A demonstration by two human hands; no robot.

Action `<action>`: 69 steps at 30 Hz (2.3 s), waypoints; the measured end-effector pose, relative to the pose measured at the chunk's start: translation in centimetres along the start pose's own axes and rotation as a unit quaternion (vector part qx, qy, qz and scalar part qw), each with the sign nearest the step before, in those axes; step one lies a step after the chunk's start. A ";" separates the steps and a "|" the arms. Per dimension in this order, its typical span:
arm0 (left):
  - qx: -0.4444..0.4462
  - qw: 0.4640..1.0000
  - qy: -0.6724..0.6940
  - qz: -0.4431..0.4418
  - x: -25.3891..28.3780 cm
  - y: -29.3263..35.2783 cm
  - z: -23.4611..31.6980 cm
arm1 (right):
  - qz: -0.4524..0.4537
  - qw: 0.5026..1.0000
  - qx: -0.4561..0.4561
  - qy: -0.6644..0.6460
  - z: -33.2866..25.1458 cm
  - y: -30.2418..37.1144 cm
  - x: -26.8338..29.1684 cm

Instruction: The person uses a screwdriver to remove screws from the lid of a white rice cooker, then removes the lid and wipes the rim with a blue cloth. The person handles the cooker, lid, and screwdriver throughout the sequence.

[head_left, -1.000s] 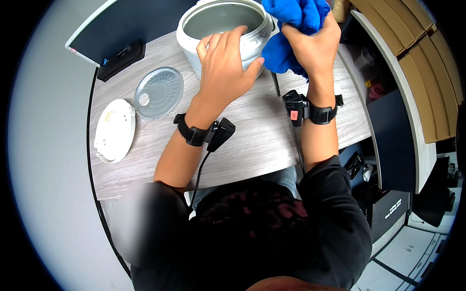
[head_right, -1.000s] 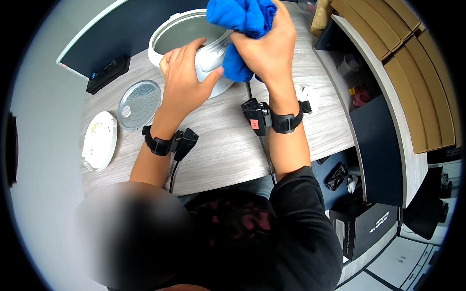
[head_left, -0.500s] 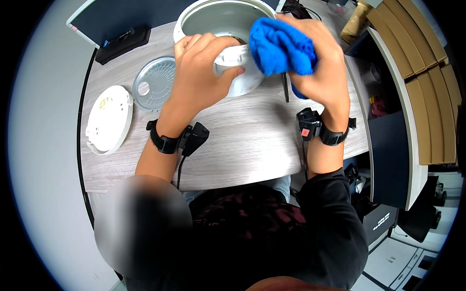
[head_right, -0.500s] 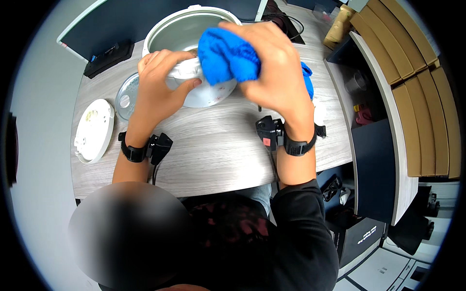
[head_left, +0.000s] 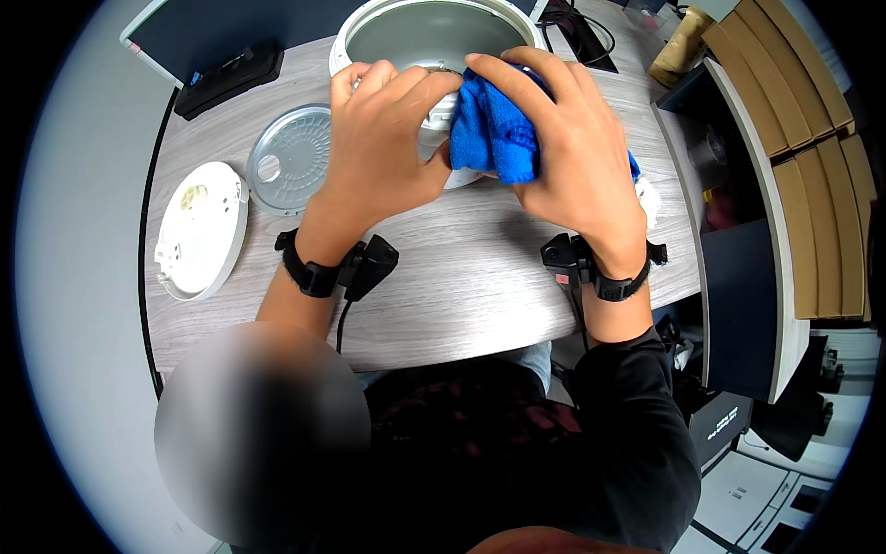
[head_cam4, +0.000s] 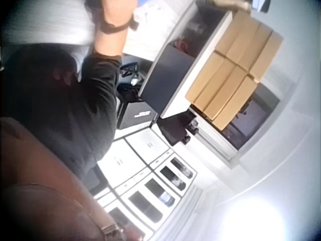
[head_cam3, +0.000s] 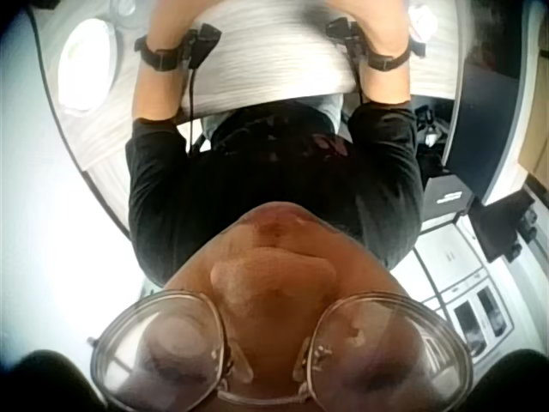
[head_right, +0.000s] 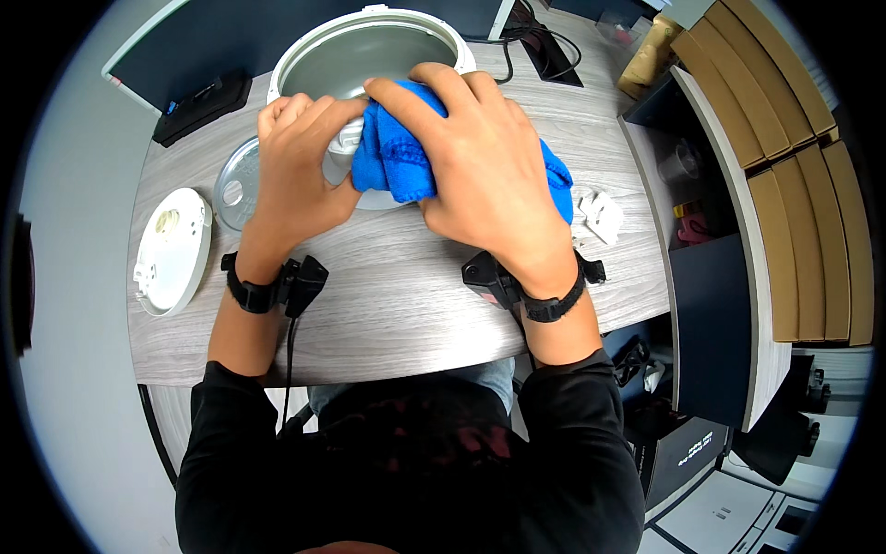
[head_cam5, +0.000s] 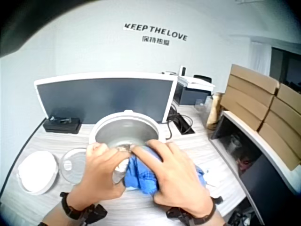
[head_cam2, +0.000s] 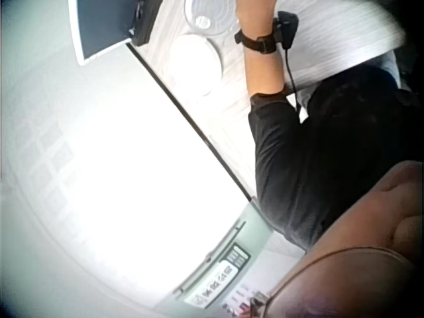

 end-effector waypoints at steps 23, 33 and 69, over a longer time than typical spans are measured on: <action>-0.007 1.000 -0.002 -0.018 0.1 0.0 -0.2 | -0.045 0.996 -0.031 -0.066 1.0 0.6 0.2; -0.009 1.000 0.008 -0.028 0.3 -0.1 -0.3 | -0.042 0.994 -0.094 -0.043 2.7 0.7 0.7; -0.028 0.999 -0.024 -0.023 0.2 -0.3 -0.9 | -0.014 0.993 -0.073 -0.087 7.4 0.1 -0.7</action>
Point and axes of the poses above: each hand's wrist, its own y-axis away from the middle knuckle, its own x-axis out of the back of the hand, z = x × y, the point moved 1 cm from there along -y, towards the middle knuckle, and after that the axes turned 9 degrees about -z, right-handed, at the moved point
